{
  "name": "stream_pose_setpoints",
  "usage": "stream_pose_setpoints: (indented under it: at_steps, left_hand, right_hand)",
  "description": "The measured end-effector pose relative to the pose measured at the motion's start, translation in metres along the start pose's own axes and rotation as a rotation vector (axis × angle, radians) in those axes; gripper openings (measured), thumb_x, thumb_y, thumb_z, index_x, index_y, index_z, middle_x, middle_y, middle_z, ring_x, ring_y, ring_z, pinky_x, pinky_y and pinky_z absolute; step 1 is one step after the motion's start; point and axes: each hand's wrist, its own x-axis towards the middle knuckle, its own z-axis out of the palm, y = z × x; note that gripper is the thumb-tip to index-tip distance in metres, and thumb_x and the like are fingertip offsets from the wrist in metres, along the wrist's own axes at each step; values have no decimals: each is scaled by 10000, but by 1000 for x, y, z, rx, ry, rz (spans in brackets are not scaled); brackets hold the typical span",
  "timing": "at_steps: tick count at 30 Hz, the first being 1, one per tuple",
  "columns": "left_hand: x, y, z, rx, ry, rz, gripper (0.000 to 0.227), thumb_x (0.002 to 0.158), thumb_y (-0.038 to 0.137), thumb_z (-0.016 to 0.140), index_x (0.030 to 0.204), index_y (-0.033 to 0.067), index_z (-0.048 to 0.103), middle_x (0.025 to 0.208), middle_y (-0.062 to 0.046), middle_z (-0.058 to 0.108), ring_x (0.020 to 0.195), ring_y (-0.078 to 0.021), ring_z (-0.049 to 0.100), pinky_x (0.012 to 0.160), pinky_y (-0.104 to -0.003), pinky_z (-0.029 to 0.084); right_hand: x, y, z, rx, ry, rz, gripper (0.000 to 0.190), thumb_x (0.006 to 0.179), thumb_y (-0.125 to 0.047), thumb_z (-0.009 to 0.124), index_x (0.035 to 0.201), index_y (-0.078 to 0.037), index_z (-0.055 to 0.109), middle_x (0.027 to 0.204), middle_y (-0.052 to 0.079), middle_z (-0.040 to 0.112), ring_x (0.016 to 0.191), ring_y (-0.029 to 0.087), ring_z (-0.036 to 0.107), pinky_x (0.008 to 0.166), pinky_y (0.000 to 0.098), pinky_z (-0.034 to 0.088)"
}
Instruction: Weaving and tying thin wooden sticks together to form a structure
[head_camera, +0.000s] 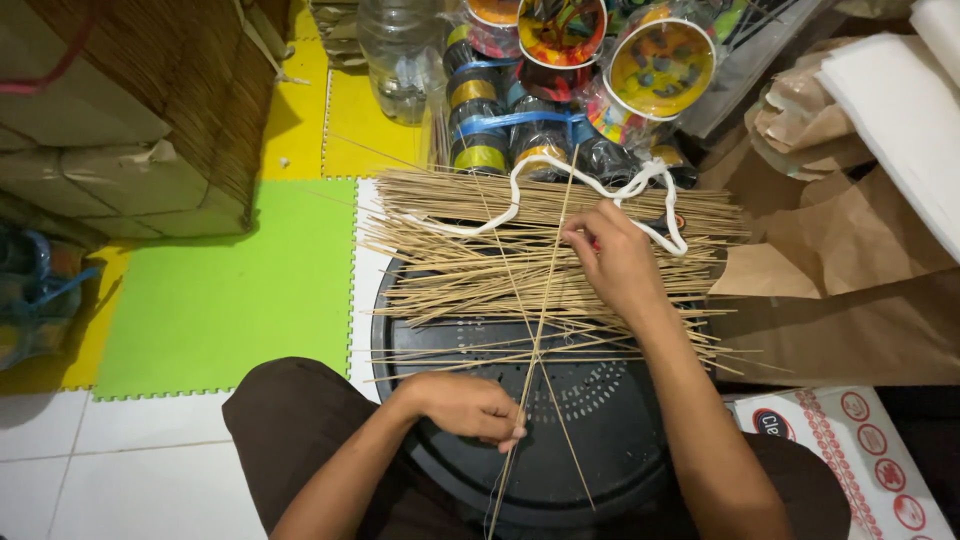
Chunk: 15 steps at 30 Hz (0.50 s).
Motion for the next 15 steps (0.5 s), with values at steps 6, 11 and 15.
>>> stream_pose_setpoints:
  at_steps: [6, 11, 15]
  left_hand:
    - [4, -7, 6, 26, 9, -10, 334, 1070, 305, 453, 934, 135, 707, 740, -3, 600, 665, -134, 509, 659, -316, 425]
    - [0, 2, 4, 16, 2, -4, 365, 1082, 332, 436, 927, 141, 706, 753, 2, 621, 652, -148, 529, 653, -318, 429]
    - [1, 1, 6, 11, -5, -6, 367, 1084, 328, 419, 908, 140, 680, 710, 8, 588, 637, -147, 507, 650, -311, 424]
  right_hand:
    - [-2, -2, 2, -3, 45, -49, 79, 1012, -70, 640, 1046, -10, 680, 988, 98, 625, 915, 267, 638, 822, 370, 486]
    - [-1, -9, 3, -48, 4, 8, 105, 1007, -112, 655, 1037, -18, 694, 970, 77, 618, 792, 226, 612, 723, 361, 479]
    - [-2, -5, 7, -109, -33, 13, 133, 1009, -141, 646, 1059, -26, 690, 992, 85, 622, 876, 262, 632, 754, 393, 490]
